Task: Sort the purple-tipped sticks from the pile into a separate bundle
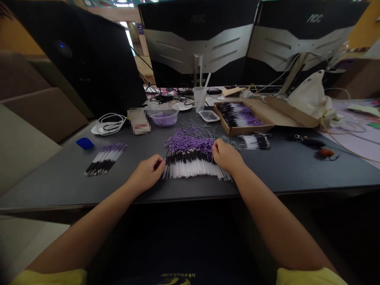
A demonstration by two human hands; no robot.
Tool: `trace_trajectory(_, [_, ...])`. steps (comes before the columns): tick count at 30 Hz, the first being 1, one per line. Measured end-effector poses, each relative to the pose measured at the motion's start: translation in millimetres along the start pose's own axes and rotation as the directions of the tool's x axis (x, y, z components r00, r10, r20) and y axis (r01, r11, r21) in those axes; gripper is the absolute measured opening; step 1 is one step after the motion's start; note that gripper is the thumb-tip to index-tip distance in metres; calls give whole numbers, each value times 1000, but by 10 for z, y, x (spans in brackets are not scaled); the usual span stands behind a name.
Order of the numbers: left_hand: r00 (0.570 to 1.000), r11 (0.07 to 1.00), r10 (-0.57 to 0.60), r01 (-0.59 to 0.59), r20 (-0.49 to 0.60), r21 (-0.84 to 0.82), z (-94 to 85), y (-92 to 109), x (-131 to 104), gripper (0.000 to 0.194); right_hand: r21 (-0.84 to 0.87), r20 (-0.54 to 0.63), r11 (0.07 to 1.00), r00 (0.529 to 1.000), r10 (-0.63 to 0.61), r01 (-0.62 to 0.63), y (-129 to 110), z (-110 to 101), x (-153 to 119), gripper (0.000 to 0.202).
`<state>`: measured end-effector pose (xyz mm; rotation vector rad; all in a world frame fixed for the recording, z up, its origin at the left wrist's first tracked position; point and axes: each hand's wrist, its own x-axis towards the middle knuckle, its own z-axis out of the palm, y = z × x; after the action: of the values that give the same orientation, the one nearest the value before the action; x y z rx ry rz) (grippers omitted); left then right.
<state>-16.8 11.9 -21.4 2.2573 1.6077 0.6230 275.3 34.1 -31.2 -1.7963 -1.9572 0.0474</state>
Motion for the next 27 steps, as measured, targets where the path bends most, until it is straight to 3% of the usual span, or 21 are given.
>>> trace_trajectory(5, [994, 984, 75, -87, -77, -154, 21, -38, -7, 24, 244, -72, 970, 997, 0, 18, 21, 5, -11, 14])
trace_trajectory(9, [979, 968, 152, -175, -134, -182, 33, -60, -17, 26, 302, -122, 952, 992, -1, 38, 1, -10, -22, 17])
trace_trajectory(13, [972, 954, 179, -209, -149, -214, 37, -50, -21, 23, 337, -184, 931, 980, -76, 136, -11, -4, -13, 16])
trace_trajectory(15, [971, 952, 186, -217, -152, -218, 39, -45, -21, 24, 344, -158, 928, 983, -92, 142, -7, 12, -10, 15])
trace_trajectory(19, [968, 949, 206, -233, -142, -212, 47, -48, -23, 26, 435, -43, 900, 999, -25, 41, 4, 47, -13, 21])
trace_trajectory(27, [964, 951, 198, -232, -178, -202, 47, -30, -37, 31, 688, 50, 726, 998, -36, -9, -54, 25, -48, 18])
